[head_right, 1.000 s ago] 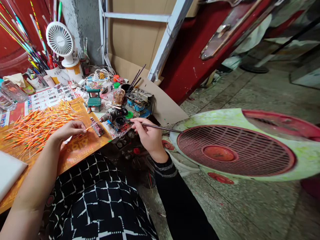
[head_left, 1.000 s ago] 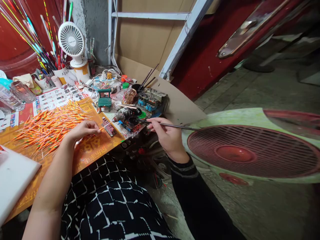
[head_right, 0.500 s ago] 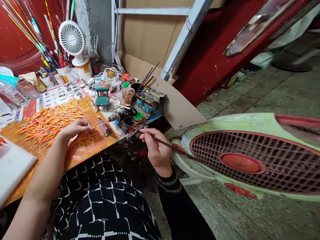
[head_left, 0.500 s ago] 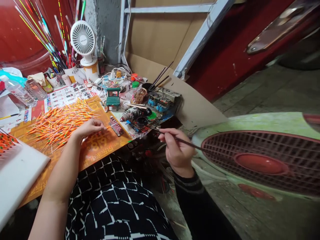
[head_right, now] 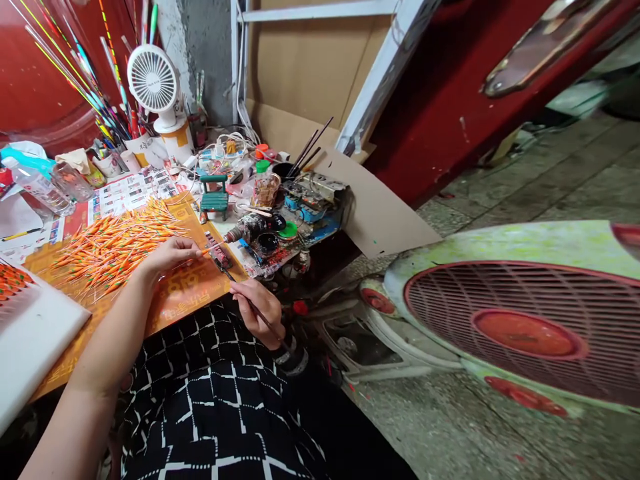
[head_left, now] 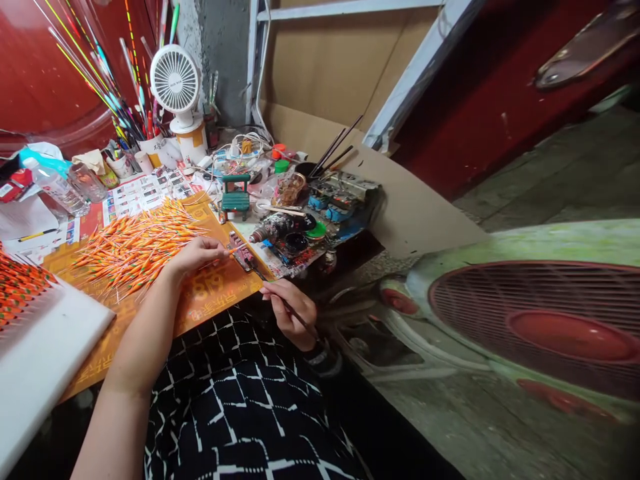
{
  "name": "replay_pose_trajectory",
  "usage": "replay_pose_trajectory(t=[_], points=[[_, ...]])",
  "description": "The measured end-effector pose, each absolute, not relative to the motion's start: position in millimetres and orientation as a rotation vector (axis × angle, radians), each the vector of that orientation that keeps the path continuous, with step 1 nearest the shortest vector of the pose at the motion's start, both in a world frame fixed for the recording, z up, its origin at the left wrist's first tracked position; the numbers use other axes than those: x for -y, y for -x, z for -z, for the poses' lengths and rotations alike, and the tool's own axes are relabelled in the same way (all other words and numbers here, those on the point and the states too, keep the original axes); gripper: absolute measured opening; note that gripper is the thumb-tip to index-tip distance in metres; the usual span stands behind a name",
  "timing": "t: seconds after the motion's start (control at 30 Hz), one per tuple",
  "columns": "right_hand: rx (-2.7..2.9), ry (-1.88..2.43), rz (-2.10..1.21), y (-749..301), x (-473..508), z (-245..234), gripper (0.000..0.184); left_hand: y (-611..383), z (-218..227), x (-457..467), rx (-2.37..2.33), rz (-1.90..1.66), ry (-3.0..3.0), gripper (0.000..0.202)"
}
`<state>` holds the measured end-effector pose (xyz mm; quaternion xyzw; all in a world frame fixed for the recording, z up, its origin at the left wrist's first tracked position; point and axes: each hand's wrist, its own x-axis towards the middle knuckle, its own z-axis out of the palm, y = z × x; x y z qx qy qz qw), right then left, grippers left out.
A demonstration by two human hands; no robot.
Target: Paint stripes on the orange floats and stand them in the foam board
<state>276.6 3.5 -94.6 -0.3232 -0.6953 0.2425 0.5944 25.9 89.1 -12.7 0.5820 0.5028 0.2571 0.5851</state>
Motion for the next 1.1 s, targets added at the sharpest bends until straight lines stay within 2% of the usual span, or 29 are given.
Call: replay_pose_trajectory(t=[0.3, 1.1], points=[[1.551, 0.71, -0.456, -242, -16, 123, 0.028, -23, 20, -90, -1.172, -0.592, -1.343, 0.038], [1.616, 0.773, -0.466, -240, -14, 124, 0.032, -23, 21, -93, -1.126, -0.596, -1.365, 0.04]])
